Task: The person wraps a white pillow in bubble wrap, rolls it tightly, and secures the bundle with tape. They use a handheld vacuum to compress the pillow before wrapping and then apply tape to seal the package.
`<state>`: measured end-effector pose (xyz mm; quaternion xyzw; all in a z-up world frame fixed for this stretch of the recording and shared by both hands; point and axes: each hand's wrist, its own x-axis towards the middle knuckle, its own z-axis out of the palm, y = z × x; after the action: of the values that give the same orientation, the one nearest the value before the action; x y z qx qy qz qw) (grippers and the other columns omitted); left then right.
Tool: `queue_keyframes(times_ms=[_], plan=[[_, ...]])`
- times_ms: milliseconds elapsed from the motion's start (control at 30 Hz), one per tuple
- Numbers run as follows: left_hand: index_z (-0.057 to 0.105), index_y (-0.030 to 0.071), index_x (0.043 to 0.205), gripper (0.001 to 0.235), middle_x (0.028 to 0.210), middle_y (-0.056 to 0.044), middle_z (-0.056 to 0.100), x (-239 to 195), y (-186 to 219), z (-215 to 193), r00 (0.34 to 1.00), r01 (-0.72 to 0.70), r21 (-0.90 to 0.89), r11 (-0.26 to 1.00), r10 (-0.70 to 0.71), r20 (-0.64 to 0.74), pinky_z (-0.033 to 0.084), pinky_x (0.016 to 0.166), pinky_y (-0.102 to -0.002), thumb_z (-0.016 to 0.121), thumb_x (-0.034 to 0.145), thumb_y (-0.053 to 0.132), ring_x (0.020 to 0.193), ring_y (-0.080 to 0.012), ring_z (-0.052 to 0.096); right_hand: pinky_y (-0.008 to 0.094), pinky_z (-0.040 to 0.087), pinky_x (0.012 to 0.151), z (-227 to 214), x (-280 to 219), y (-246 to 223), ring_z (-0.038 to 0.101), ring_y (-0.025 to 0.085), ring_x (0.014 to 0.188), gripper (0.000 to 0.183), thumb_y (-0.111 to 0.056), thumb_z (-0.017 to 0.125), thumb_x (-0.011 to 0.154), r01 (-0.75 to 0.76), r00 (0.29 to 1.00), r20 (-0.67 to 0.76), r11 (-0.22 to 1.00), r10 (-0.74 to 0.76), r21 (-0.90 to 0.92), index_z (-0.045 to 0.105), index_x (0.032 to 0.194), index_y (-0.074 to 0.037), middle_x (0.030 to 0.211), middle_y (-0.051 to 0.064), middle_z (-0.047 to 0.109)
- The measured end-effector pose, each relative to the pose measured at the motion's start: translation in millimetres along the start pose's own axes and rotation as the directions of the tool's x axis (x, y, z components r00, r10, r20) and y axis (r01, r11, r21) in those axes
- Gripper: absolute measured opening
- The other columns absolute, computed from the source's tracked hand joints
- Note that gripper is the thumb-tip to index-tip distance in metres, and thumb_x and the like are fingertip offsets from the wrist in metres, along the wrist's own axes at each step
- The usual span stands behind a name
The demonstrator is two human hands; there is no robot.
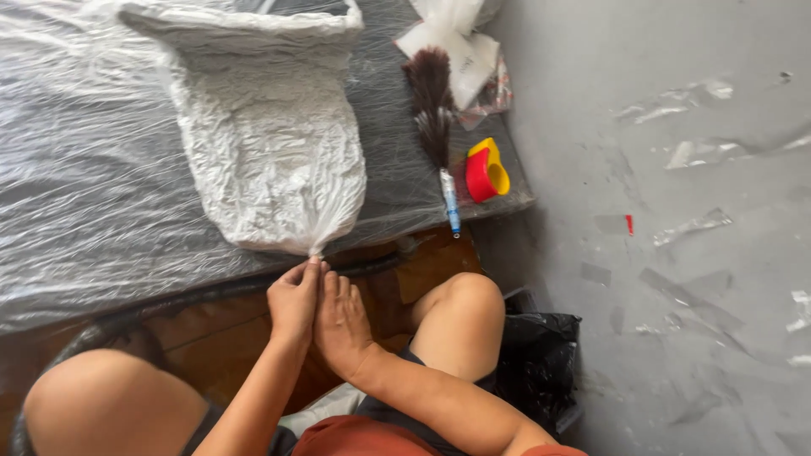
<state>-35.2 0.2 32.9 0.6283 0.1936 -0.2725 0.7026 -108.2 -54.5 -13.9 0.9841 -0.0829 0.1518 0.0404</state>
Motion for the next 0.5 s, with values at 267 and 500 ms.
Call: queue_keyframes(times_ms=[267, 500], plan=[[0.069, 0.002, 0.123, 0.042, 0.104, -0.009, 0.077, -15, 26, 4, 0.983, 0.185, -0.107, 0.977, -0.182, 0.037, 0.055, 0.088, -0.021, 0.079, 0.085, 0.018, 0.095, -0.0116, 0.071, 0.047, 0.048, 0.080, -7, 1, -3, 0.053, 0.037, 0.090, 0.046, -0.003, 0.040, 0.098, -0.094, 0.995, 0.049, 0.974, 0.086, 0.207, 0.047, 0.140, 0.013, 0.113, 0.021, 0.054], [0.067, 0.005, 0.118, 0.029, 0.105, -0.010, 0.076, -15, 26, 9, 0.971, 0.237, -0.218, 0.947, -0.238, 0.024, 0.060, 0.092, -0.022, 0.073, 0.091, 0.011, 0.095, -0.0132, 0.073, 0.048, 0.047, 0.087, -39, 4, -3, 0.053, 0.042, 0.105, 0.056, -0.003, 0.036, 0.096, -0.057, 0.987, 0.157, 0.965, 0.017, 0.255, 0.040, 0.149, 0.016, 0.129, 0.030, 0.052]])
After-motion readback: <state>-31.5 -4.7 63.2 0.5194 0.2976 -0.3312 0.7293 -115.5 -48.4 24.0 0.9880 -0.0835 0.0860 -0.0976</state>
